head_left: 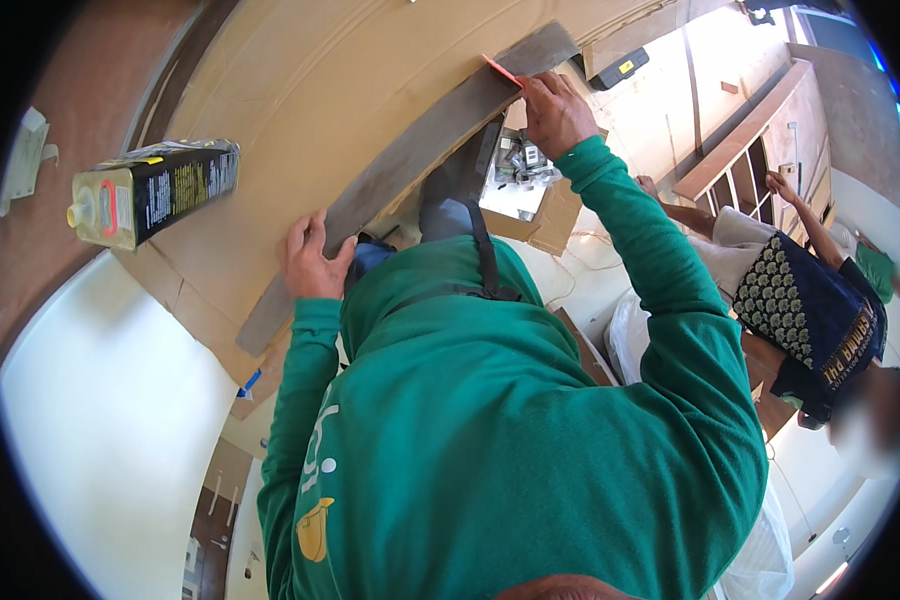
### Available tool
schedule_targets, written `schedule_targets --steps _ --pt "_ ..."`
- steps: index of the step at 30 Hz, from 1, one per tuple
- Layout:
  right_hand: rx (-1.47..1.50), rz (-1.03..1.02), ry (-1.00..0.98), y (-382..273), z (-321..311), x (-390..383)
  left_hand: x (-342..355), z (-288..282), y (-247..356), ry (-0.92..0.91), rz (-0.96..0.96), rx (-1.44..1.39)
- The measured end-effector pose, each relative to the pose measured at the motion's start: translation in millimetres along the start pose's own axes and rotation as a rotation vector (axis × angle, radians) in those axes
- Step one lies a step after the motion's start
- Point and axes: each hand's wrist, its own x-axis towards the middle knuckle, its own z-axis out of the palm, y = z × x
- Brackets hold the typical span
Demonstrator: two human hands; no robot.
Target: The person applies a liquid finish to a long wooden plank using a red card-like applicator. They repeatedly pour finish from a metal can onto the plank and spread it along the surface, flipping the plank to treat both sides.
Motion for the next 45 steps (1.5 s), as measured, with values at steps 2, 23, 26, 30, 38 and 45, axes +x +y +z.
schedule_targets --steps 2,23,26,30,38,45 --pt "0.015 0.005 -0.033 -12.0 0.6 -1.2 -1.7 1.0 0.1 0.011 -0.003 -0.018" --pt "-0.068 -0.378 0.186 52.2 -11.9 20.0 -9.2 13.4 -11.7 0.063 -0.012 -0.001" --pt "-0.019 -0.358 0.176 61.7 -4.5 23.6 -9.8 13.0 -10.9 0.067 -0.012 0.003" --pt "-0.008 -0.372 0.144 65.8 2.4 29.0 -9.1 9.6 -9.3 0.05 -0.016 0.007" --pt "0.002 -0.509 0.031 44.4 -0.9 18.0 -6.4 8.8 -10.0 0.042 0.003 -0.003" --pt "0.104 0.135 0.284 -5.7 -57.9 15.6 -8.4 10.4 -12.2 0.056 0.004 0.012"
